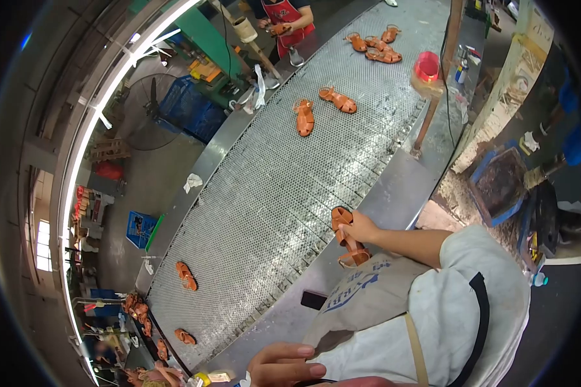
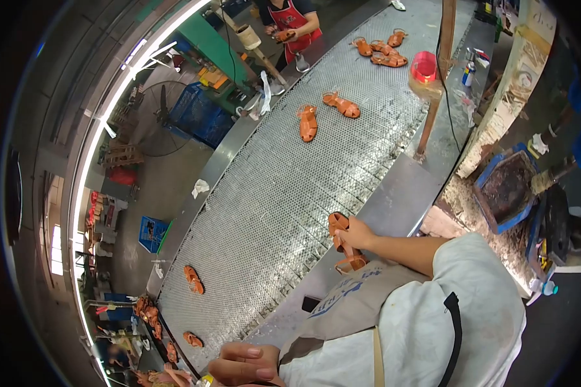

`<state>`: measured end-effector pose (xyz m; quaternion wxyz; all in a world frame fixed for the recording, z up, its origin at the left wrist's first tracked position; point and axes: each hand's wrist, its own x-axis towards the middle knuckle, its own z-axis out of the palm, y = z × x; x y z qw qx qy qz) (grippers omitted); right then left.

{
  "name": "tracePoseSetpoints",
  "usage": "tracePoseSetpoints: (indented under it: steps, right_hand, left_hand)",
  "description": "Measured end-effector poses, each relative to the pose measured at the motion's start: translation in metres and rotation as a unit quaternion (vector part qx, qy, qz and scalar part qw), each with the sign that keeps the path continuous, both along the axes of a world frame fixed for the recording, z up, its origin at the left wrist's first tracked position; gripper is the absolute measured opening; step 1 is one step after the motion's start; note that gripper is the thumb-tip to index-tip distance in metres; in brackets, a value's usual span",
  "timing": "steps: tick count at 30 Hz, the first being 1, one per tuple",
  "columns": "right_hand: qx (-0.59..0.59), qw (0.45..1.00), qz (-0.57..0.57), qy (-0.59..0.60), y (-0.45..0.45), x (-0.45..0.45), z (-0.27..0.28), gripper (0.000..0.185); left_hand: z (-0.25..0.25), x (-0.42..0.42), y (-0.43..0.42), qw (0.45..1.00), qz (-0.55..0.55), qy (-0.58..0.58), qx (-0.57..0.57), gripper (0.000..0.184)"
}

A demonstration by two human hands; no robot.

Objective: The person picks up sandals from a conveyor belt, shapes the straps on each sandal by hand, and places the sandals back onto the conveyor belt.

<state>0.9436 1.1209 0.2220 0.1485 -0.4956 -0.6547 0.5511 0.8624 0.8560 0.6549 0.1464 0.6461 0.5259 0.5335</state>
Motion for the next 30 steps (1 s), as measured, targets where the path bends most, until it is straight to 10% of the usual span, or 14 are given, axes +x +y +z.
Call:
tracePoseSetpoints:
  steps: [10,16,26,30]
  right_hand:
    - [0.004,1.000,0.022,0.002,-0.003,-0.003,0.001,0.063]
    - [0.002,1.000,0.027,-0.001,0.001,-0.007,-0.010,0.064]
    - [-0.015,0.998,-0.018,-0.052,0.016,0.007,-0.055,0.078]
    - [-0.031,0.994,-0.065,-0.087,0.024,0.023,-0.090,0.079]
  left_hand:
    - [-0.029,0.004,0.022,0.982,-0.002,-0.023,0.187,0.014]
    - [-0.008,-0.014,0.040,0.974,-0.205,-0.003,0.095,0.018]
    - [-0.043,0.005,0.026,0.959,-0.173,-0.209,0.083,0.017]
    - [-0.042,-0.047,0.079,0.851,-0.506,-0.121,0.067,0.011]
